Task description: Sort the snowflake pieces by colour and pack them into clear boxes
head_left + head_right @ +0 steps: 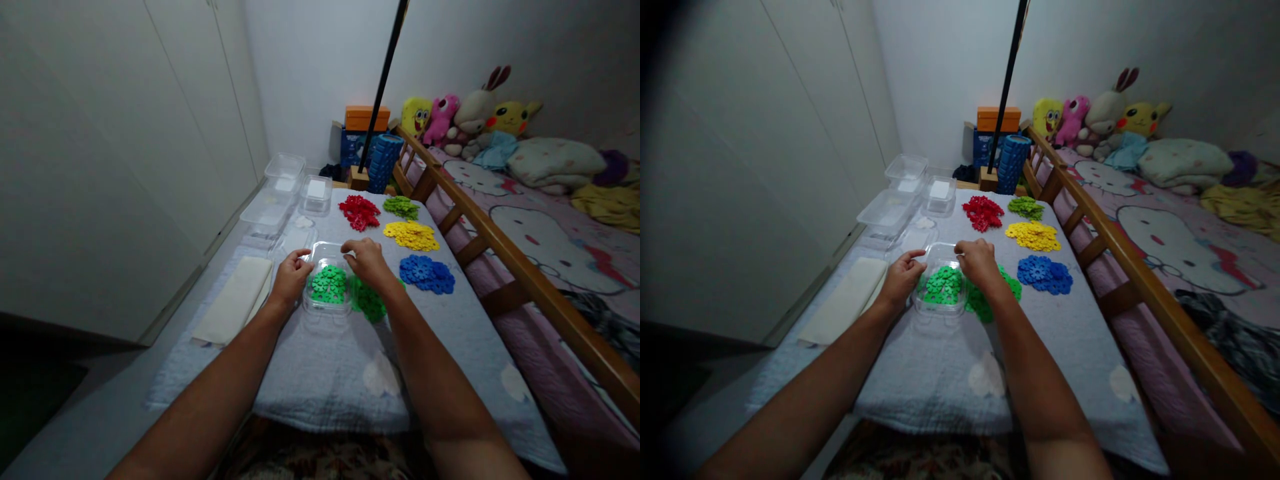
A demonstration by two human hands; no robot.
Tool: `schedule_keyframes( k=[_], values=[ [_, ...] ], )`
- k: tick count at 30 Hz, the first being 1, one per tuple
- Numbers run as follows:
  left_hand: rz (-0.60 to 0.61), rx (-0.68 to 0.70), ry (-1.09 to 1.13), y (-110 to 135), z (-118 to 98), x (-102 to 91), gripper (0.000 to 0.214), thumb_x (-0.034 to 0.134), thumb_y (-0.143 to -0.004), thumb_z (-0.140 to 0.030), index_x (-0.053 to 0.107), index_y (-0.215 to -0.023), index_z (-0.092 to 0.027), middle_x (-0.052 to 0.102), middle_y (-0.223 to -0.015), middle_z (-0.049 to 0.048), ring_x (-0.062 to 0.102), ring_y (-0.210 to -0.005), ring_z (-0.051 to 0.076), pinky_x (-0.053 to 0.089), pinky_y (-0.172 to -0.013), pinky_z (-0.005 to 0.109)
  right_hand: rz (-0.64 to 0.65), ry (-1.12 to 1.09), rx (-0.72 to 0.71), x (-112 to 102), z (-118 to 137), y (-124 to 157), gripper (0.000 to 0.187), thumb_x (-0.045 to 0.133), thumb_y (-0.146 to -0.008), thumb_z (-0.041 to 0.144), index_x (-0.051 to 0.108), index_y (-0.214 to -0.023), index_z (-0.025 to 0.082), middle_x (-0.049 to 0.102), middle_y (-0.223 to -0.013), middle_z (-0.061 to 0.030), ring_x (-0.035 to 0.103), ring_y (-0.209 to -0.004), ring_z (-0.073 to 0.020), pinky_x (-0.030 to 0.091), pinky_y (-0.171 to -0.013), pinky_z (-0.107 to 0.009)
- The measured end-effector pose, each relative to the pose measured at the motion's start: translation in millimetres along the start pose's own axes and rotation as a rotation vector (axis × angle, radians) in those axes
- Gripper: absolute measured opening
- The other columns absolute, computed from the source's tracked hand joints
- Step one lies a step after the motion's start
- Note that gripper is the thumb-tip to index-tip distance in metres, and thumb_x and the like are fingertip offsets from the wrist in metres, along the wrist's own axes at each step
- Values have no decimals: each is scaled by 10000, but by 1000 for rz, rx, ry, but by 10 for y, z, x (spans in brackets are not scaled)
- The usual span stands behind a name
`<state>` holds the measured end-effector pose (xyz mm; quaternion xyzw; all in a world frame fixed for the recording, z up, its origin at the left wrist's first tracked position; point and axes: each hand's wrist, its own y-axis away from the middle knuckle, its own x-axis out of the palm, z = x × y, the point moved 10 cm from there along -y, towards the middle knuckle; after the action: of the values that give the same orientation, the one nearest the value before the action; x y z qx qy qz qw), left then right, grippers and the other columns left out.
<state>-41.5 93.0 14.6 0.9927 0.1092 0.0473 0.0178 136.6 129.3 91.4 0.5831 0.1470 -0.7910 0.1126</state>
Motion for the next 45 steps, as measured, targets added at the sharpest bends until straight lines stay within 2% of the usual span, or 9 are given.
schedule_keyframes(
  k=[5, 10, 14, 24, 31, 34, 37, 40, 45],
  values=[
    [0, -1, -2, 12, -15, 3, 482, 700, -675, -355, 637, -1104, -145, 360, -551, -120, 294, -478, 72, 219, -501, 224, -42, -7, 116, -212, -596, 187, 248, 586, -929, 189, 730, -1130, 212, 752, -1147, -82, 620, -1107, -252, 411, -990, -378],
    [-2, -7, 4, 12, -20, 4, 482, 712, -662, -353, 636, -1094, -152, 364, -554, -120, 292, -468, 71, 217, -492, 225, 85, 111, 199, -25, -979, 362, 318, 649, -898, 242, 719, -1202, 180, 721, -1225, -127, 624, -1133, -268, 424, -967, -354],
    [-6, -16, 9, 16, -22, 1, 483, 718, -657, -357, 638, -1090, -158, 359, -552, -123, 284, -457, 68, 215, -487, 221, 138, 179, 218, 120, -1002, 395, 359, 666, -898, 320, 721, -1221, 173, 687, -1215, -167, 605, -1110, -291, 416, -923, -362],
    [0, -13, 8, 4, 5, -6, 488, 733, -662, -355, 648, -1098, -154, 366, -553, -119, 287, -454, 64, 209, -484, 218, 73, 110, 215, 152, -987, 356, 195, 635, -882, 236, 755, -1028, 190, 658, -1113, -111, 561, -1064, -245, 391, -927, -348],
    [7, -10, 5, -5, 22, -9, 499, 727, -668, -353, 643, -1117, -151, 374, -553, -120, 288, -455, 66, 218, -481, 218, 87, -438, 188, 90, -1043, 394, 73, 612, -775, 245, 644, -802, 186, 635, -788, -2, 567, -731, -159, 426, -693, -273],
    [3, -9, 2, -3, 17, -10, 482, 721, -676, -352, 644, -1110, -157, 374, -560, -118, 293, -459, 67, 216, -484, 218, 16, -672, 164, -23, -957, 402, 134, 622, -780, 335, 605, -778, 202, 594, -709, 23, 537, -658, -152, 409, -627, -267],
    [3, -3, -2, 3, -1, -5, 473, 719, -678, -348, 643, -1103, -156, 374, -562, -118, 292, -462, 66, 218, -487, 218, -195, -696, 73, -240, -701, 376, 138, 621, -813, 343, 605, -789, 208, 623, -770, 2, 567, -753, -173, 439, -737, -294],
    [3, -5, 4, 12, -11, -3, 473, 722, -671, -348, 647, -1097, -155, 378, -559, -116, 301, -463, 67, 224, -491, 217, -265, -491, 1, -268, -313, 325, 61, 610, -853, 250, 649, -827, 211, 681, -879, -31, 577, -919, -207, 402, -896, -346],
    [-6, 2, 6, 22, -27, -15, 473, 729, -662, -348, 650, -1083, -149, 388, -559, -112, 327, -480, 72, 236, -501, 214, -127, -78, -23, -12, 116, 211, 116, 612, -931, 231, 728, -925, 227, 707, -1035, -80, 505, -1055, -254, 288, -931, -390]
  ],
)
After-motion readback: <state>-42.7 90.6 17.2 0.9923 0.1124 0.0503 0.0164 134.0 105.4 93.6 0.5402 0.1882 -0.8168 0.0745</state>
